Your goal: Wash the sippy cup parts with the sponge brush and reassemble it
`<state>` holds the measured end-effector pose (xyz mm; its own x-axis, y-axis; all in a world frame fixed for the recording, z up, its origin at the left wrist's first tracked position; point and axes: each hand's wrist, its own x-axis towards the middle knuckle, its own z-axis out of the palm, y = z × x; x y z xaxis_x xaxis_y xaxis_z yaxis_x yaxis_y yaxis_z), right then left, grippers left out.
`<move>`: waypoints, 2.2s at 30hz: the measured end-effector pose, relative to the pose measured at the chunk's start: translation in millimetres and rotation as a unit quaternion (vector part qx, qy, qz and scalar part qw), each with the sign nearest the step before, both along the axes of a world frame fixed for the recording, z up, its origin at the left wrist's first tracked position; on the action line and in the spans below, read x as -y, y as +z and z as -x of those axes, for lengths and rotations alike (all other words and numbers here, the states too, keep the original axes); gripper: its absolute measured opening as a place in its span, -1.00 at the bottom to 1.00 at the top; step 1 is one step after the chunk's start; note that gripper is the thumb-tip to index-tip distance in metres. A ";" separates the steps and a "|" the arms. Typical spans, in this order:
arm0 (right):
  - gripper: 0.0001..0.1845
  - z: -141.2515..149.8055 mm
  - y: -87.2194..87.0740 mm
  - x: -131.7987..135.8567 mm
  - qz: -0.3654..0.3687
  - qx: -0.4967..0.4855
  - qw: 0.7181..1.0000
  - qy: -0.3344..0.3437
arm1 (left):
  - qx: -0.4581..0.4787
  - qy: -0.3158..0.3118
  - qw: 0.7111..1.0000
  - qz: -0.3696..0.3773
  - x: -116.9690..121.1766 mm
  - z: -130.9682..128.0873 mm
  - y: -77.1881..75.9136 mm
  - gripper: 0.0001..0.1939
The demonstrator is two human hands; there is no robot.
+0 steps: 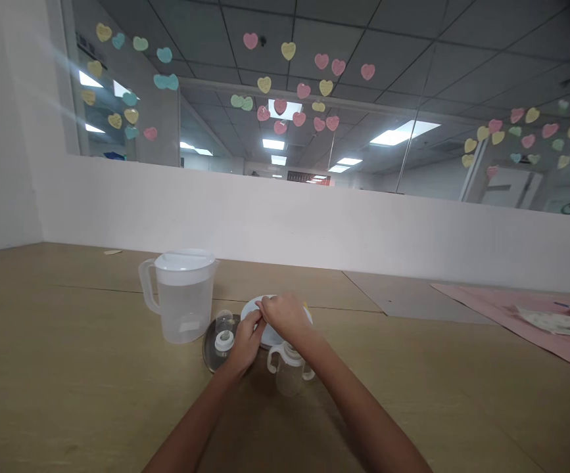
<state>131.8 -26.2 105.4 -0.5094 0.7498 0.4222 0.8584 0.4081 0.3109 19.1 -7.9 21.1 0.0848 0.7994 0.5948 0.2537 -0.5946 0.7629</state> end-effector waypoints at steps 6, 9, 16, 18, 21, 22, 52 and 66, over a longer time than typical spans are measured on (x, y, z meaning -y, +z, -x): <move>-0.69 1.8 -4.7 -1.3 0.001 0.006 1.000 0.004 | 0.010 0.002 1.000 0.004 2.6 -2.9 1.4 -0.65; -0.73 4.8 -8.7 -2.6 0.015 0.001 1.000 -0.011 | 0.008 -0.006 1.000 0.007 2.1 -4.1 0.8 -0.66; -0.78 0.1 -5.4 -1.7 0.045 -0.067 0.997 0.011 | 0.020 0.006 1.000 -0.002 -3.4 0.5 -1.2 -0.66; -0.79 -4.8 -2.5 -2.9 0.060 -0.115 0.990 0.049 | 0.033 0.004 0.999 0.008 -1.8 1.8 1.6 -0.65; -0.78 -9.6 -0.4 -4.8 0.061 -0.181 0.976 0.108 | 0.052 -0.002 0.999 0.013 1.6 2.1 5.9 -0.64; -0.78 -10.2 0.0 -4.8 0.053 -0.200 0.971 0.123 | 0.055 -0.003 0.998 0.010 2.5 1.9 6.8 -0.64; -0.71 -21.2 30.8 65.2 -0.344 -0.271 0.856 0.274 | 0.049 0.002 0.998 -0.040 4.9 -0.2 10.8 -0.71; -0.72 -90.9 -23.0 -83.9 0.092 -0.523 0.846 -0.043 | 0.152 0.041 0.988 0.005 -5.0 0.3 -8.7 -0.71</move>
